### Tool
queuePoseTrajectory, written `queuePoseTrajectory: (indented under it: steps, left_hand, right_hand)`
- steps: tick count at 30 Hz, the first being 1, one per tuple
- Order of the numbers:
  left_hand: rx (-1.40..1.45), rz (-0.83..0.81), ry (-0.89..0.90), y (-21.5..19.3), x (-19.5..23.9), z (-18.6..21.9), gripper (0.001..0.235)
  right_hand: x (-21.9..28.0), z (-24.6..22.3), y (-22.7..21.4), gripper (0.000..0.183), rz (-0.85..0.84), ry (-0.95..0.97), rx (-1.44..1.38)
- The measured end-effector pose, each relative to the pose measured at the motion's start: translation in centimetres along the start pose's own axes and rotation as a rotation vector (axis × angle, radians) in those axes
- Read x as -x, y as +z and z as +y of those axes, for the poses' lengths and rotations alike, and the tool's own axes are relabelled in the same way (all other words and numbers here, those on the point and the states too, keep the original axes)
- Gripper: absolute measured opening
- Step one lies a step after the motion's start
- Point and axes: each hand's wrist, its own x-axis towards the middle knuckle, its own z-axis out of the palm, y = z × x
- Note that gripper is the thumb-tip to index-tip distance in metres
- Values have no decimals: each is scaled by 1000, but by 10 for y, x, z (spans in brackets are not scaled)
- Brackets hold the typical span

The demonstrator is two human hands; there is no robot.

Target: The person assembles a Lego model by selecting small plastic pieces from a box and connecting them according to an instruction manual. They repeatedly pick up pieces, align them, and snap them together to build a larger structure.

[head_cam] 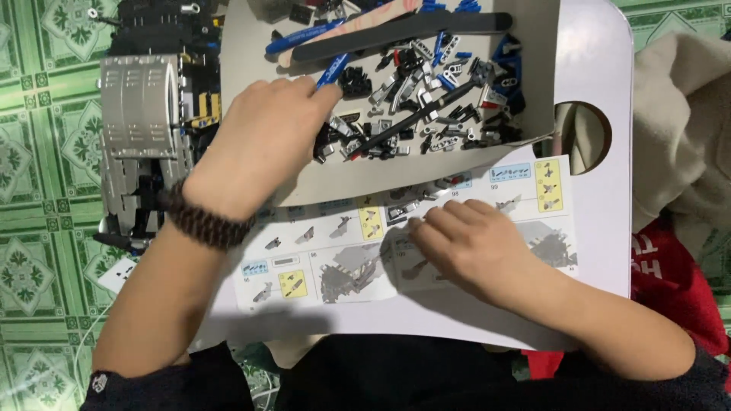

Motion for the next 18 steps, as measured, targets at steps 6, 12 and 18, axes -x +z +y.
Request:
queuePoseTrajectory:
  steps: [6,12,18]
  left_hand:
    - [-107,28,86,15,-20,0,7]
    - [-116,33,154,20,-43,8,30]
    - [-333,-32,25,29,-58,3,37]
  right_hand:
    - [4,5,0,23,31,87,14]
    - [-9,5,-2,12,163,38,-7]
    - [-7,3,-8,52,115,186,60]
